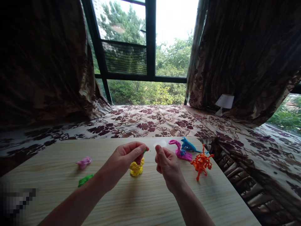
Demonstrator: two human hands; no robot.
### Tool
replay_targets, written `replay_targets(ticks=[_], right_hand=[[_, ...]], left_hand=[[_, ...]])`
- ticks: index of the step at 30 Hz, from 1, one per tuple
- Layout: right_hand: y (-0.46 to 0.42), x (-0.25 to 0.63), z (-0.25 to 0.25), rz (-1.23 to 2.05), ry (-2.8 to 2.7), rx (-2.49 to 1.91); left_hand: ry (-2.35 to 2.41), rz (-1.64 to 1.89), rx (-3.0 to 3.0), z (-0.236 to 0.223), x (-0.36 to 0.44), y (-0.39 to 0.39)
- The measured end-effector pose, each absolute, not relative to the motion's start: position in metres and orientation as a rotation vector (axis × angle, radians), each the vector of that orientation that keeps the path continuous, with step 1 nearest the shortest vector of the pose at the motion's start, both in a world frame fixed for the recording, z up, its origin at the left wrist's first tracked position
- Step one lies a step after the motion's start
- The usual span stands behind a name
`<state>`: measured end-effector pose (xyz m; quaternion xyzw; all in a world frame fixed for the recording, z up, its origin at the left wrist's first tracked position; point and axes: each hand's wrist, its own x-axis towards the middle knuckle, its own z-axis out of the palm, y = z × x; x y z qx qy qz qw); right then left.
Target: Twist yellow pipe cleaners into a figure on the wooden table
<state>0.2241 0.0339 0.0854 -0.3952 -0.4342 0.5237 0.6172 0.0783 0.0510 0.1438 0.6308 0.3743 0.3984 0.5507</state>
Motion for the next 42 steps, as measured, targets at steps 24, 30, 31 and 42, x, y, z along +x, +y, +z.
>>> replay_targets(ticks=[24, 30, 31, 42], right_hand=[[0.037, 0.236, 0.083, 1.243, -1.169, -1.007], [0.033, 0.231, 0.085, 1.222, -1.216, -0.974], [0.033, 0.23, 0.084, 1.202, -1.227, -0.979], [0.039, 0.194, 0.113, 0.554, -1.672, -0.952]], left_hand=[[0.87, 1.099, 1.179, 0.13, 0.047, 0.064], [0.931, 1.073, 1.131, 0.121, 0.036, 0.058], [0.935, 1.074, 1.14, 0.119, 0.034, 0.059], [0.886, 0.968, 1.382, 0.114, 0.027, 0.057]])
